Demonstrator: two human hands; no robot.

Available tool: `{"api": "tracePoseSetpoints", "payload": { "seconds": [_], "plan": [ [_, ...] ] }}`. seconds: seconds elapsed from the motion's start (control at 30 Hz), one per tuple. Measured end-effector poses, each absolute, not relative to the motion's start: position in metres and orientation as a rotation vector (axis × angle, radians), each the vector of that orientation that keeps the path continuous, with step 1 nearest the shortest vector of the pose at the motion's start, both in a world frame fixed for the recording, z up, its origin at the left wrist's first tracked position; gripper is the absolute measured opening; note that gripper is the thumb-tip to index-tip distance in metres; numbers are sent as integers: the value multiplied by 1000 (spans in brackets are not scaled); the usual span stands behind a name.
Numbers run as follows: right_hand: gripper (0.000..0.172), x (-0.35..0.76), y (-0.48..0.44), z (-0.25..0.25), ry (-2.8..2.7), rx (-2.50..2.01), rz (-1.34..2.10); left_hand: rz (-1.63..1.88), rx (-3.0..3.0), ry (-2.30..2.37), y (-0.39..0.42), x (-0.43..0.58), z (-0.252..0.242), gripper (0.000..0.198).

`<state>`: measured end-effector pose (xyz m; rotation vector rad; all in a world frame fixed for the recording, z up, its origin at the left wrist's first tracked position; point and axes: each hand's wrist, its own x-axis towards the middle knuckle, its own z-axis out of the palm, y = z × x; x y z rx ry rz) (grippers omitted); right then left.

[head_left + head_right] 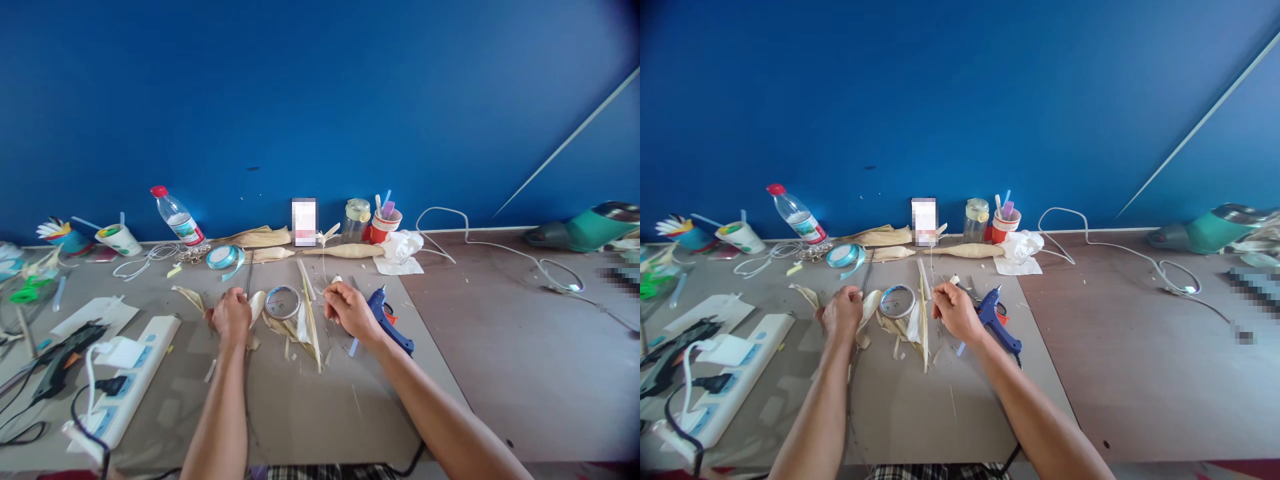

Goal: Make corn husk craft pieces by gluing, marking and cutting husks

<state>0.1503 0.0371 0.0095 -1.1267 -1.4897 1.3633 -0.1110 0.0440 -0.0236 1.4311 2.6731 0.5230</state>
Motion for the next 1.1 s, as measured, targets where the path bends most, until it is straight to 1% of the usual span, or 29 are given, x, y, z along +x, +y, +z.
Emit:
{"api": "tracePoseSetpoints", "payload": {
  "seconds": [0.13, 0.27, 0.33, 0.4, 0.63, 0.9, 1.1],
  "plan": [
    [17, 151, 38, 4, -1558, -1145, 1308, 416, 1456, 2700, 43, -111, -23, 34],
    [15, 148, 38, 0, -1621, -1176, 1273, 376, 1439, 2662, 43, -110, -25, 27],
    [15, 146, 36, -1, -1636, -1179, 1289, 386, 1423, 2673, 43, -110, -23, 27],
    [15, 144, 34, -1, -1636, -1172, 1312, 446, 1394, 2698, 43, -109, -19, 28],
    [15, 143, 33, 0, -1602, -1171, 1283, 820, 1369, 2714, 40, -104, -6, 26],
    [15, 143, 35, -3, -1593, -1200, 1271, 1002, 1564, 2717, 33, -95, 3, 28],
    [16, 137, 37, -7, -1572, -1290, 1117, 1126, 1662, 2669, 29, -91, 8, 25]
  ]
}}
